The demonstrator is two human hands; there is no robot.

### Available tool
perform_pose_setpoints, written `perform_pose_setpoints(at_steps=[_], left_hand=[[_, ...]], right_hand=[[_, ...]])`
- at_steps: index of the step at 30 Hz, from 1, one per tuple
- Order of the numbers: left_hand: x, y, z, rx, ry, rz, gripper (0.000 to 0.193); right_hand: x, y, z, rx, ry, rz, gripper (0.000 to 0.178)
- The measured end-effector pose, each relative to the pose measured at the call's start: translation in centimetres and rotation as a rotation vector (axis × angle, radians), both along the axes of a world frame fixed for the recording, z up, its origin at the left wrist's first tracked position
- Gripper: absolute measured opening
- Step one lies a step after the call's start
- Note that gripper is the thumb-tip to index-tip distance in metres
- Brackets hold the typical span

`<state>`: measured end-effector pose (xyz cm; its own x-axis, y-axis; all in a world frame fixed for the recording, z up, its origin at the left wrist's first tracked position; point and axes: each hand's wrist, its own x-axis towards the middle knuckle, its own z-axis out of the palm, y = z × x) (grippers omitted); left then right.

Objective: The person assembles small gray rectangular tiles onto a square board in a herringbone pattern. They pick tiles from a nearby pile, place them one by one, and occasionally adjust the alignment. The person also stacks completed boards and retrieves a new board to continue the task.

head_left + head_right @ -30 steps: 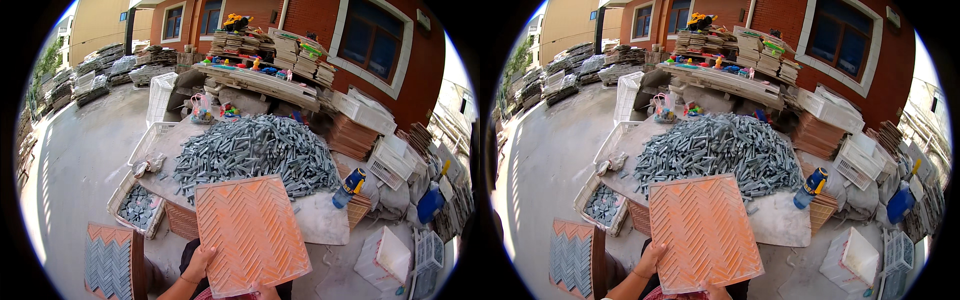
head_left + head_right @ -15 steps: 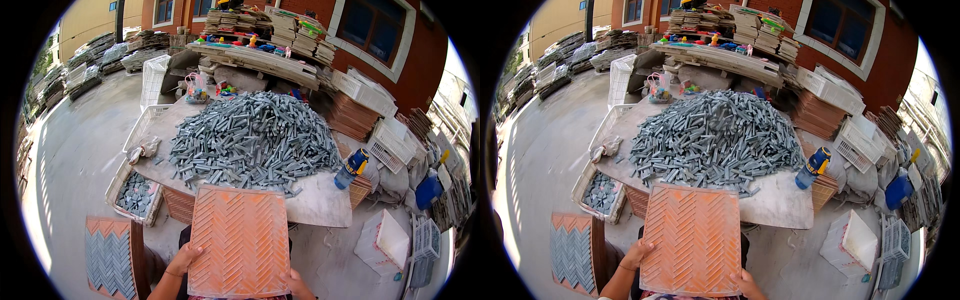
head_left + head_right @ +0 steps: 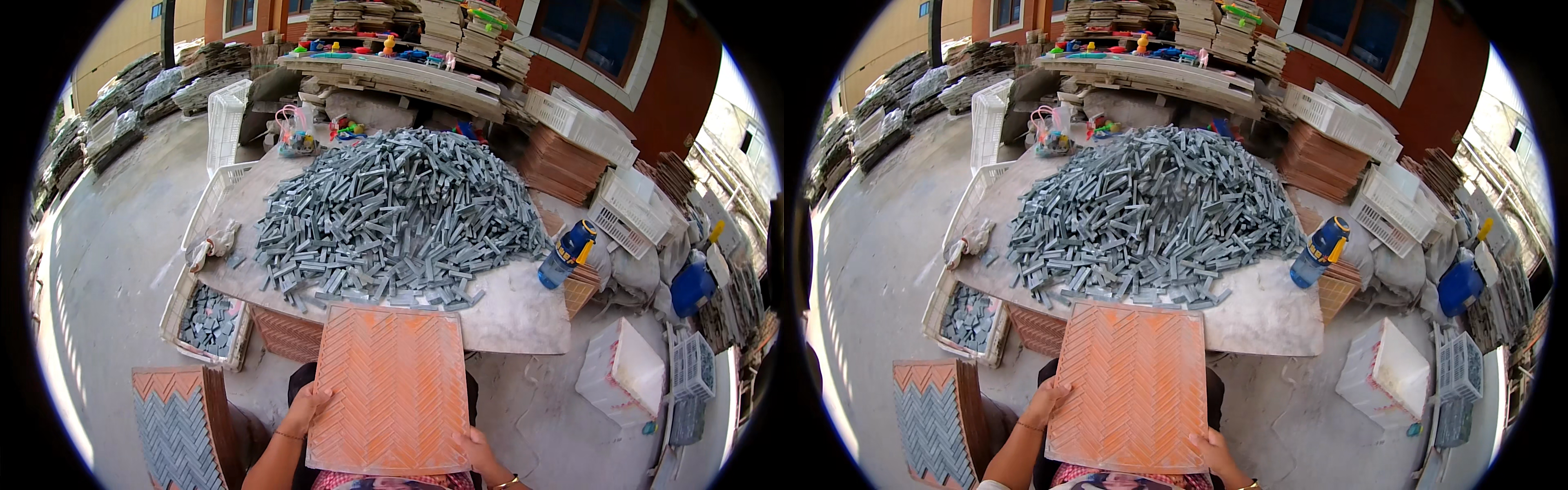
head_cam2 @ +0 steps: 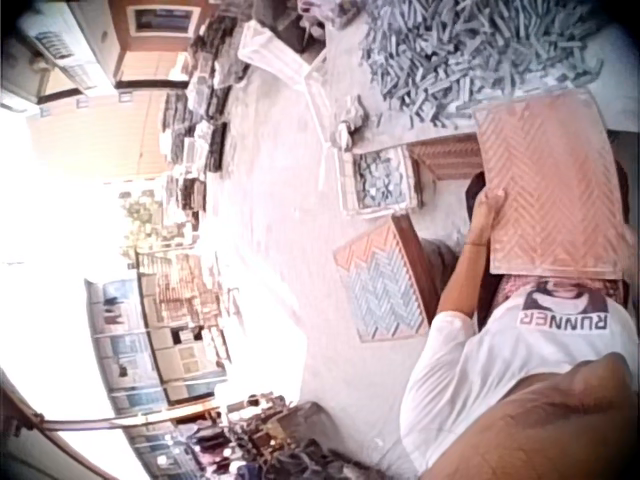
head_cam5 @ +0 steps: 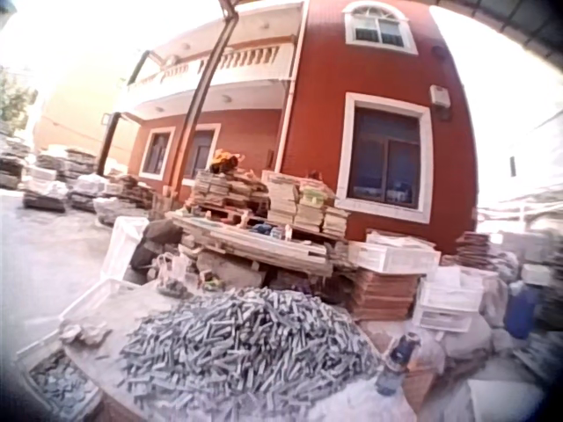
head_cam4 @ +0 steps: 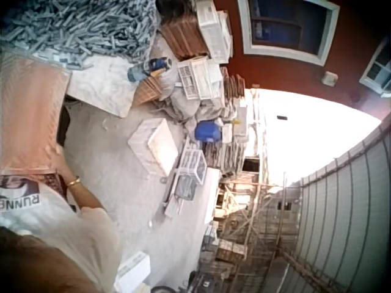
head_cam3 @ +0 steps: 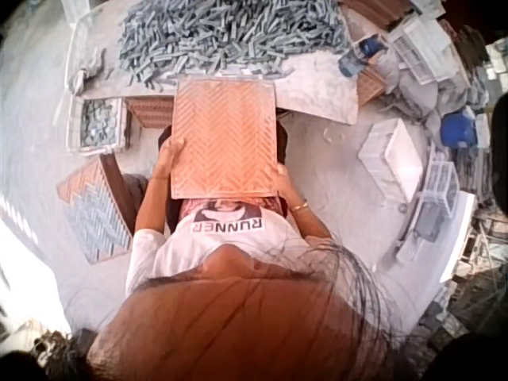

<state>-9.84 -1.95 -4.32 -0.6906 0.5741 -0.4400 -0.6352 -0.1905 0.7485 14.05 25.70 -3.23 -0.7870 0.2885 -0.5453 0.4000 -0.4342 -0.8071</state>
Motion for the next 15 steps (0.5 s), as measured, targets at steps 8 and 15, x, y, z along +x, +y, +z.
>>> perform_pose_setpoints(at_steps=[8,15], left_hand=[[-5.2,-1.3,1.3,-0.951,0.753,-0.011,0.032],[-20.1,7.7,3.0,-0.906,1.557,0.183,0.073]], right_hand=[[-6.2,5.6,5.5,1.075,-0.237,0.537,0.042],[-27.2,9.1,5.2,1.302,0.566,0.201,0.062]])
